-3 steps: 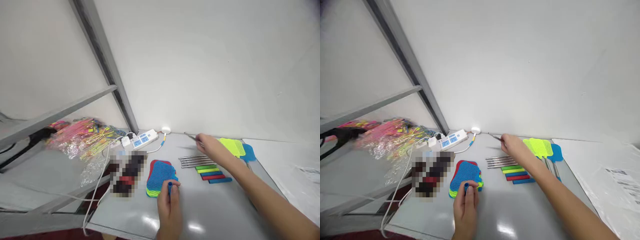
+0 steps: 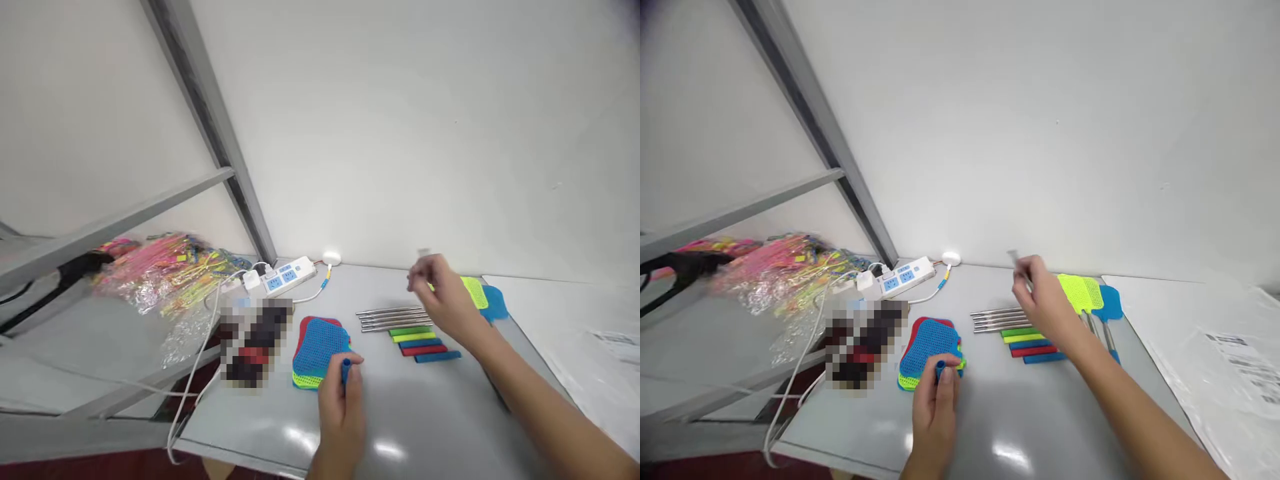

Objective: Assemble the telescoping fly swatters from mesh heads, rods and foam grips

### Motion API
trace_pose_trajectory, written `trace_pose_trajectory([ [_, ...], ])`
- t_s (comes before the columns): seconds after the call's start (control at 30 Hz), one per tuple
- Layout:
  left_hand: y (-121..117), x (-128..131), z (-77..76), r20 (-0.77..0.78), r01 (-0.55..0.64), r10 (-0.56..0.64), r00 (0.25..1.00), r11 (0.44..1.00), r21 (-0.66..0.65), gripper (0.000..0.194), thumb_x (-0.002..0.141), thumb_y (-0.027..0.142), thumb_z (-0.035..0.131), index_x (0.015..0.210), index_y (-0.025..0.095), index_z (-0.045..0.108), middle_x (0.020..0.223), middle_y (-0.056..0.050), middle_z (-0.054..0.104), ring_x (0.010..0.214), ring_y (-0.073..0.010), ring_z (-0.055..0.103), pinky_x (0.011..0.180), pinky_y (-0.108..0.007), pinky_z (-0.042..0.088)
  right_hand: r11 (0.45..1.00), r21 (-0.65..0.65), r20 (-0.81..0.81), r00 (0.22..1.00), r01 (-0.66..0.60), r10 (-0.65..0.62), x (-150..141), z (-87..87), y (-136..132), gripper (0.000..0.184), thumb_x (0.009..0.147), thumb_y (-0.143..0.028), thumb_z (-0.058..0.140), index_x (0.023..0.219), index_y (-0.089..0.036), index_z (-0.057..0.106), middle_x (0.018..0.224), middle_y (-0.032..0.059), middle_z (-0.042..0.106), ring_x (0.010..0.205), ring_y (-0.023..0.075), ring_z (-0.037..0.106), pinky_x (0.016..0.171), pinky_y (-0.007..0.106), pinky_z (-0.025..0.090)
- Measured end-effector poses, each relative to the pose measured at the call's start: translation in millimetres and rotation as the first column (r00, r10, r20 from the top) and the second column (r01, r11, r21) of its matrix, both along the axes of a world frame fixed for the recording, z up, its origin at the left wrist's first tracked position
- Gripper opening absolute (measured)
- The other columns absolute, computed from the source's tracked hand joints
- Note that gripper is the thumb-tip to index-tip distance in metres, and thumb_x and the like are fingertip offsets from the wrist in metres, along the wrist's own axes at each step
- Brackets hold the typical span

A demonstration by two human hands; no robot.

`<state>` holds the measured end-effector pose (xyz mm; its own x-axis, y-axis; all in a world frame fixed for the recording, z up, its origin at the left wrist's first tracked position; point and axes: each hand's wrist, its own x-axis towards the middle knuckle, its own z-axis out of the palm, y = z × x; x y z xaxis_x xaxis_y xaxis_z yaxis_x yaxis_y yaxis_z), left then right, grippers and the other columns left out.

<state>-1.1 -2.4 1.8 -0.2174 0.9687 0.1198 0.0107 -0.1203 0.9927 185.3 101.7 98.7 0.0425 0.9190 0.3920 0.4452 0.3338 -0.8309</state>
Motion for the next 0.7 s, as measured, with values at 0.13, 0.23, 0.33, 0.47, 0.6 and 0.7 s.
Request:
trace_pose_trajectory([
  [0.13, -0.5, -1.7, 4.7, -0.271, 0.252, -0.238, 0.933, 0.967, 0.020, 0.030, 0.098, 0.042, 0.041, 0.103, 0.020, 0.060, 0.058, 0.005, 0.040, 0.052, -0.0121, 0.038, 0.052, -0.024, 0.028, 0.985, -0.022, -0.718, 0.688, -0.173, 0.105, -15.4, 23.8, -52.1, 0.012, 0.085, -0.013, 0.045, 0.081, -0.024, 0.047, 0.058, -0.0084, 0.028, 0.046, 0.0086, 0.027, 0.050, 0.024, 0.037],
  [0.23, -1.4, -1.1, 6.9, -0.453, 0.376, -0.319, 0.832, 0.926, 0.039, 0.024, 0.098, 0.035, 0.043, 0.106, 0.021, 0.060, 0.066, 0.002, 0.052, 0.060, -0.0141, 0.048, 0.060, -0.026, 0.034, 0.963, -0.016, -0.869, 0.480, -0.267, 0.119, -32.7, 27.8, -81.4, 0.014, 0.090, -0.017, 0.043, 0.083, -0.024, 0.054, 0.053, -0.0093, 0.020, 0.042, 0.0079, 0.017, 0.041, 0.021, 0.028],
  [0.33, -3.9, 0.4, 6.2, -0.503, 0.440, -0.345, 0.793, 0.894, 0.081, 0.023, 0.098, 0.030, 0.041, 0.109, 0.021, 0.059, 0.072, 0.001, 0.058, 0.066, -0.0156, 0.053, 0.065, -0.026, 0.036, 0.960, 0.018, -0.914, 0.385, -0.280, 0.130, -48.8, 13.2, -96.9, 0.019, 0.092, -0.019, 0.042, 0.082, -0.024, 0.057, 0.051, -0.0096, 0.019, 0.040, 0.0073, 0.015, 0.039, 0.020, 0.025],
  [0.47, -7.2, 2.1, 5.7, -0.518, 0.493, -0.365, 0.773, 0.860, 0.131, 0.020, 0.096, 0.026, 0.042, 0.103, 0.020, 0.059, 0.073, 0.001, 0.057, 0.064, -0.0148, 0.049, 0.062, -0.026, 0.034, 0.959, 0.040, -0.914, 0.378, -0.281, 0.149, -63.0, -8.0, -108.8, 0.020, 0.093, -0.018, 0.043, 0.082, -0.023, 0.059, 0.050, -0.0098, 0.020, 0.040, 0.0066, 0.015, 0.040, 0.020, 0.027],
  [0.6, -13.2, 7.0, 8.2, -0.521, 0.532, -0.391, 0.759, 0.834, 0.149, 0.016, 0.095, 0.026, 0.043, 0.099, 0.021, 0.058, 0.065, 0.004, 0.047, 0.057, -0.0130, 0.042, 0.059, -0.025, 0.031, 0.971, 0.101, -0.902, 0.392, -0.217, 0.182, -61.1, -5.3, -119.1, 0.020, 0.092, -0.018, 0.043, 0.082, -0.023, 0.059, 0.050, -0.0098, 0.021, 0.041, 0.0064, 0.017, 0.040, 0.020, 0.027],
  [0.7, -20.4, 11.8, 8.0, -0.514, 0.532, -0.393, 0.763, 0.833, 0.153, 0.017, 0.098, 0.028, 0.041, 0.101, 0.020, 0.056, 0.066, 0.004, 0.047, 0.057, -0.0123, 0.043, 0.058, -0.024, 0.032, 0.978, 0.159, -0.888, 0.413, -0.136, 0.202, -55.7, 0.6, -122.7, 0.020, 0.092, -0.016, 0.043, 0.081, -0.022, 0.059, 0.050, -0.0098, 0.022, 0.040, 0.0067, 0.017, 0.039, 0.020, 0.027],
])
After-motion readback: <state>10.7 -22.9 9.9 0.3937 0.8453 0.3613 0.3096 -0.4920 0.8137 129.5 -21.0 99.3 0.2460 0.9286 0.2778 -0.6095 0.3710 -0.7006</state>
